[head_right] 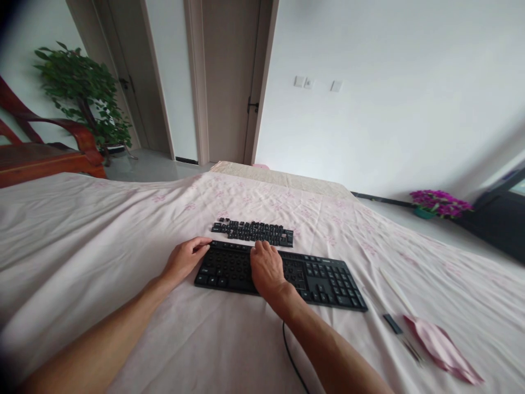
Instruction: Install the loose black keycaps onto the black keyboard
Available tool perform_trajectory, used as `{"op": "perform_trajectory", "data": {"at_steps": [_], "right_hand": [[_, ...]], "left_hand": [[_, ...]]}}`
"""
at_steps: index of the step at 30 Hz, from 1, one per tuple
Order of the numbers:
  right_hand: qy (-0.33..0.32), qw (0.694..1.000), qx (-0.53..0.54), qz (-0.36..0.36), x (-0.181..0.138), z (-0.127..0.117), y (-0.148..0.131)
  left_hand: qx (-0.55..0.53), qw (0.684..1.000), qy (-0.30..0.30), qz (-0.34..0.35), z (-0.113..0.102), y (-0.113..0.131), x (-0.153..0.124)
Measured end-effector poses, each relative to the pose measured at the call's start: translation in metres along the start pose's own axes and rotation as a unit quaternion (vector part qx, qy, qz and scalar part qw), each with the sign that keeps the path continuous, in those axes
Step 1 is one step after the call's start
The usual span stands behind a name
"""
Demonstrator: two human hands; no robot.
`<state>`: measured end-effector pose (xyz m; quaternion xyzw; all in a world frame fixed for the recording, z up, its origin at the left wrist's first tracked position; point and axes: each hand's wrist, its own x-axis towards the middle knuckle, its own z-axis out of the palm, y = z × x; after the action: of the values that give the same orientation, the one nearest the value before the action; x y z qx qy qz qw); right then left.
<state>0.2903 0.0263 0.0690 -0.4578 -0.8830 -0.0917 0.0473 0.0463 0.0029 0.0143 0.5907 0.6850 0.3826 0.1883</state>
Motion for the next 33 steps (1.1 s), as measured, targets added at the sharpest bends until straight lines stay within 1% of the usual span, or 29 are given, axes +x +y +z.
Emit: {"op": "perform_trajectory", "data": {"at_steps": [3, 6, 9, 11, 13, 16, 19, 22, 27, 33], "right_hand": [[0.020, 0.995, 0.091, 0.018, -0.001, 0.003, 0.017], [0.059, 0.975, 0.205, 0.063, 0.007, 0.007, 0.045], [0.094, 0.959, 0.248, 0.102, 0.024, 0.008, 0.070], [0.084, 0.961, 0.237, 0.115, 0.038, 0.009, 0.079], [0.065, 0.967, 0.214, 0.118, 0.052, 0.009, 0.081], [0.035, 0.975, 0.185, 0.118, 0.072, 0.012, 0.078], [0.007, 0.979, 0.156, 0.133, 0.091, 0.018, 0.075], [-0.004, 0.984, 0.126, 0.129, 0.107, 0.023, 0.074], [-0.016, 0.988, 0.101, 0.114, 0.126, 0.026, 0.071], [-0.047, 0.989, 0.075, 0.117, 0.140, 0.029, 0.069]], "left_hand": [[-0.002, 1.000, -0.001, 0.004, -0.001, 0.001, 0.000], [-0.008, 1.000, -0.004, 0.004, -0.002, 0.004, -0.001], [-0.008, 1.000, -0.003, 0.002, -0.002, 0.005, -0.001], [-0.005, 1.000, -0.002, 0.000, -0.002, 0.005, -0.001], [-0.004, 1.000, -0.006, -0.005, -0.002, 0.005, 0.000], [-0.010, 1.000, -0.010, -0.006, -0.001, 0.004, 0.000], [-0.012, 1.000, -0.011, -0.008, 0.000, 0.002, 0.001], [-0.011, 1.000, -0.011, -0.010, 0.001, 0.001, 0.002], [-0.016, 1.000, -0.012, -0.012, 0.002, -0.002, 0.003], [-0.022, 1.000, -0.016, -0.008, 0.001, -0.001, 0.003]]}}
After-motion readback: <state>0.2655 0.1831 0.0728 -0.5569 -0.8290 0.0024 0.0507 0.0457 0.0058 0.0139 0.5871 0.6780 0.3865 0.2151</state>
